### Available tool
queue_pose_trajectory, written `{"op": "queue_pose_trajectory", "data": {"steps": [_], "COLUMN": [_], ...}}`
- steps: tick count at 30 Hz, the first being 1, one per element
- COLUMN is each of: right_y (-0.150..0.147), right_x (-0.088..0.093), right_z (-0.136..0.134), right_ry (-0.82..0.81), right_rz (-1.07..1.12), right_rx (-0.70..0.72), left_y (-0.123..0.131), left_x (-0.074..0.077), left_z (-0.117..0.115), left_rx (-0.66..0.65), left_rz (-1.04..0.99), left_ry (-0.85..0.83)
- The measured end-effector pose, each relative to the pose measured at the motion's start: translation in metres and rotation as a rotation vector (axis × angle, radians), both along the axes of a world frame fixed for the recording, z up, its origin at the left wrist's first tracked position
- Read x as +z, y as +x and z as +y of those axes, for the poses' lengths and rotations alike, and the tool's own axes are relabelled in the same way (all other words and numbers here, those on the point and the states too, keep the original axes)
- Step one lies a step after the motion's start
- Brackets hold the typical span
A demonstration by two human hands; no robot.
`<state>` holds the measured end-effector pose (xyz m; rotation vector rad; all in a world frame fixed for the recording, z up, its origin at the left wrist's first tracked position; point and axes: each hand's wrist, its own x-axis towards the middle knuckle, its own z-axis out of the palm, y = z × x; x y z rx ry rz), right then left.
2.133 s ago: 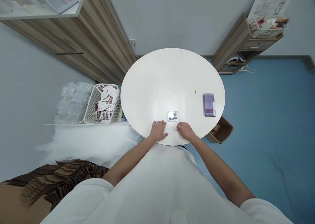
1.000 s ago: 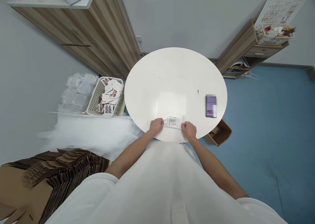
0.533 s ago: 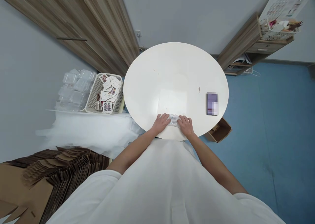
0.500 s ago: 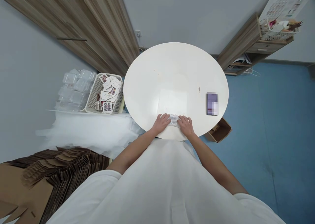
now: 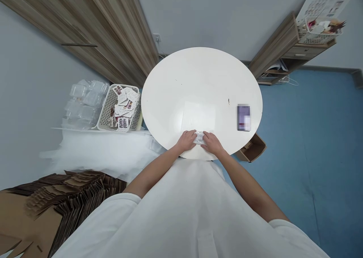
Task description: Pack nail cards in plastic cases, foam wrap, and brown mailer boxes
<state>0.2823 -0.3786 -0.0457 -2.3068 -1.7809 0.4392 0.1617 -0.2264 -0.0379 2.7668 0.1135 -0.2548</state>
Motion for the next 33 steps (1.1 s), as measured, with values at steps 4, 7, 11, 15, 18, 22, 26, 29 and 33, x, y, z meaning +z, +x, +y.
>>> {"op": "queue_pose_trajectory", "data": {"steps": [4, 7, 11, 15, 18, 22, 26, 29, 33], "right_y": [-0.004, -0.01, -0.015, -0.005, 0.01, 0.027, 0.035, 0.039, 0.041], "right_x": [0.014, 0.028, 0.037, 0.037, 0.036, 0.033, 0.022, 0.012, 0.003], "right_z": [-0.001, -0.008, -0.016, -0.01, 0.001, 0.014, 0.022, 0.024, 0.023], "right_ry": [-0.053, -0.119, -0.105, -0.047, -0.112, -0.237, -0.252, -0.234, -0.216], "right_rz": [0.126, 0.244, 0.305, 0.334, 0.439, 0.606, 0.668, 0.683, 0.707], "right_rx": [-0.034, -0.064, -0.126, -0.224, -0.283, -0.36, -0.418, -0.475, -0.525], "left_y": [0.0, -0.003, -0.005, 0.001, 0.006, 0.009, 0.005, -0.002, -0.011], "left_x": [0.008, 0.018, 0.028, 0.031, 0.031, 0.027, 0.017, 0.01, 0.003], "left_z": [0.002, 0.002, 0.0, 0.005, 0.015, 0.029, 0.042, 0.049, 0.054], "left_rx": [0.038, 0.022, 0.05, 0.135, 0.228, 0.26, 0.354, 0.466, 0.59], "left_rz": [0.022, 0.1, 0.203, 0.227, 0.218, 0.318, 0.296, 0.267, 0.306], "left_ry": [-0.131, -0.239, -0.313, -0.373, -0.393, -0.525, -0.645, -0.66, -0.633]}}
